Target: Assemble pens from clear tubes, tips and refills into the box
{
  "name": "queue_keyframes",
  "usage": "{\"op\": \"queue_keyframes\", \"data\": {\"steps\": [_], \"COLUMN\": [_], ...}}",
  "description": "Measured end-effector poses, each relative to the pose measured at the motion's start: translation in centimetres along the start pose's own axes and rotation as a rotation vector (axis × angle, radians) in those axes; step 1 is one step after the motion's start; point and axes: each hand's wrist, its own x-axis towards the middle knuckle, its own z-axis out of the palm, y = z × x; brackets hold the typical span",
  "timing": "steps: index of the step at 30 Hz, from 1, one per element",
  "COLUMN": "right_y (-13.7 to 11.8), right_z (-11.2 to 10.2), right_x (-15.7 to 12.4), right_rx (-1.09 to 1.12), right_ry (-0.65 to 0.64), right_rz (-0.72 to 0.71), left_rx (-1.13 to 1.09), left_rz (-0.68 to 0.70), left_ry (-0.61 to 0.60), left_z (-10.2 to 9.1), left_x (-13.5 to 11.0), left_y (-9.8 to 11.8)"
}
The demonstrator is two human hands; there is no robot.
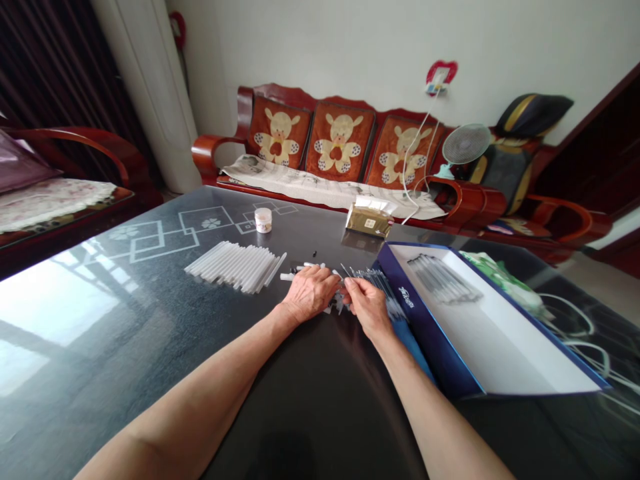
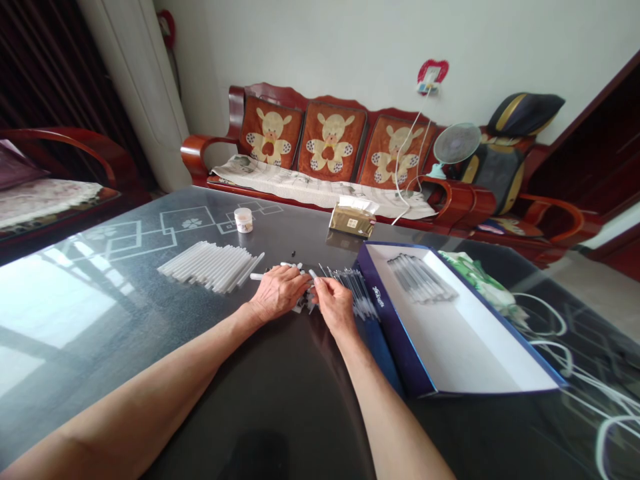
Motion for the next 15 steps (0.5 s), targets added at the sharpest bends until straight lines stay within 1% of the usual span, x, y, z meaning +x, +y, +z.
{"op": "queue_keyframes", "data": {"steps": [10, 12, 15], "right_y": [0.44, 0.37, 0.55], "right_z": [-0.25, -0.26, -0.33], "right_x": [0.35, 0.26, 0.25], "right_rx": [0.112, 0.082, -0.074], "right_ry": [-0.062, -0.045, -0.020], "right_rz": [-0.012, -0.004, -0.007], "left_rx": [-0.019, -0.010, -0.003], "left_rz": [-0.011, -0.008, -0.002], "left_ry": [-0.003, -0.001, -0.003], "left_z": [0.02, 0.01, -0.01], "left_x": [-0.04, -0.05, -0.07], "left_y": [-0.18, -0.17, -0.17]}}
